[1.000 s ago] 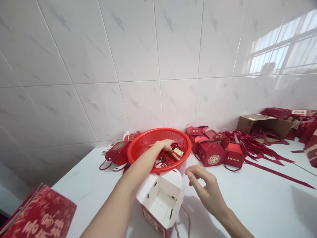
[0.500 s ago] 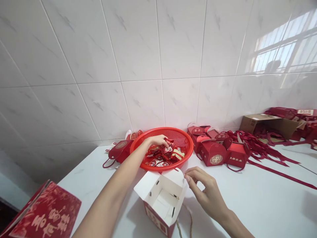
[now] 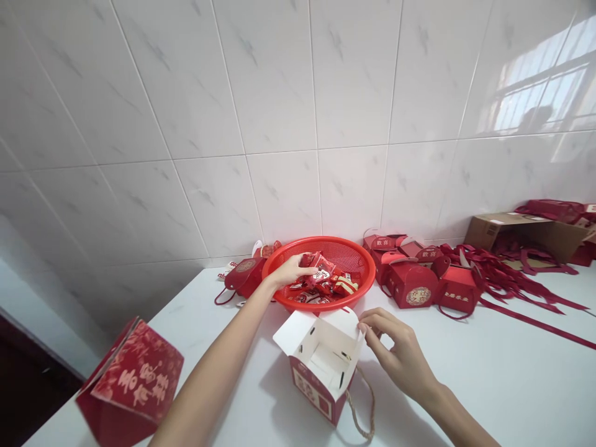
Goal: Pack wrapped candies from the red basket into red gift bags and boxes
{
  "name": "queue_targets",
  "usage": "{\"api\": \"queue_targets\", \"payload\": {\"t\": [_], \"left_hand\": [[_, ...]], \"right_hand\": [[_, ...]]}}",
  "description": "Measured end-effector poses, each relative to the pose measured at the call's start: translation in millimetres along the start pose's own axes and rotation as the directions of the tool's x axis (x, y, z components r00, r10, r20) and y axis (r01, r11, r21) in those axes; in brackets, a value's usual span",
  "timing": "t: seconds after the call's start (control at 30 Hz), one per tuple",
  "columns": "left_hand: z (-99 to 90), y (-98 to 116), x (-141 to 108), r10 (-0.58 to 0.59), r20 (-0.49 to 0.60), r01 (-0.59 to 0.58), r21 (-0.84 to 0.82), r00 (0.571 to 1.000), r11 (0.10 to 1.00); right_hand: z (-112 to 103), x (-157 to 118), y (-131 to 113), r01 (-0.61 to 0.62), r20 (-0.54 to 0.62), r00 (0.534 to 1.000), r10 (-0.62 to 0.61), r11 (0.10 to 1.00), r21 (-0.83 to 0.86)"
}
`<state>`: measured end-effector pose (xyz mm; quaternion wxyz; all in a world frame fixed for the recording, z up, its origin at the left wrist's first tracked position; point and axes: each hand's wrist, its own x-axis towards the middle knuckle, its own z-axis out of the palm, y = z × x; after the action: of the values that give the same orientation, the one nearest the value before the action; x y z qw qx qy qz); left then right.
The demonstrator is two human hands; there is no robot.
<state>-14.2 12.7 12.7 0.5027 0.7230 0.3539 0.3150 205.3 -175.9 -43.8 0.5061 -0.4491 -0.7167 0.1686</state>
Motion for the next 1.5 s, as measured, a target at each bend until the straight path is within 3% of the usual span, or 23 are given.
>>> {"api": "queue_targets", "payload": {"t": [0.13,0.3,0.5,0.7,0.87,1.1,1.23,1.37,1.5], "left_hand": [[-0.6,-11.9,-0.3,-0.029,-0.054,0.029,-0.015,0.998,0.999],[1.3,-5.6,-3.7,-0.012,-0.094,0.007,-0.048,0.996,0.999],[7.6,2.9,-8.2,-0.225,-0.136,0.176,-0.304,0.965,0.936],[-6.2,4.2,-2.5,-0.284,-0.177,0.212,-0.339,0.943,0.916],[-11.5,4.0,9.5,-0.307,-0.147,0.274,-0.212,0.940,0.938],[20.4,-6.4,26.9,-0.282,-0.054,0.287,0.190,0.958,0.939],[26.2,-7.5,29.0,-0.286,-0.019,0.275,0.339,0.958,0.900],[19.9,-4.8,25.1,-0.247,-0.057,0.252,0.330,0.967,0.910],[14.8,3.5,16.5,-0.216,-0.114,0.234,0.181,0.970,0.955]], "right_hand": [[1.5,-1.6,3.8,0.003,-0.006,1.000,-0.003,1.000,-0.007],[0.7,-1.9,3.1,0.027,-0.005,1.000,-0.027,1.000,-0.016],[-0.3,-2.6,3.0,0.037,0.007,0.999,-0.037,0.999,-0.022],[-0.1,-0.9,3.7,0.056,-0.007,0.998,-0.056,0.998,-0.030],[0.0,0.3,3.9,0.080,-0.032,0.996,-0.081,0.996,-0.030],[0.4,-0.5,5.8,0.068,-0.017,0.997,-0.069,0.996,-0.053],[-0.1,0.0,6.5,0.070,-0.010,0.997,-0.071,0.996,-0.047],[-0.2,-0.3,7.7,0.060,-0.001,0.998,-0.060,0.997,-0.043],[0.0,-0.6,7.7,0.059,-0.007,0.998,-0.059,0.997,-0.040]]}}
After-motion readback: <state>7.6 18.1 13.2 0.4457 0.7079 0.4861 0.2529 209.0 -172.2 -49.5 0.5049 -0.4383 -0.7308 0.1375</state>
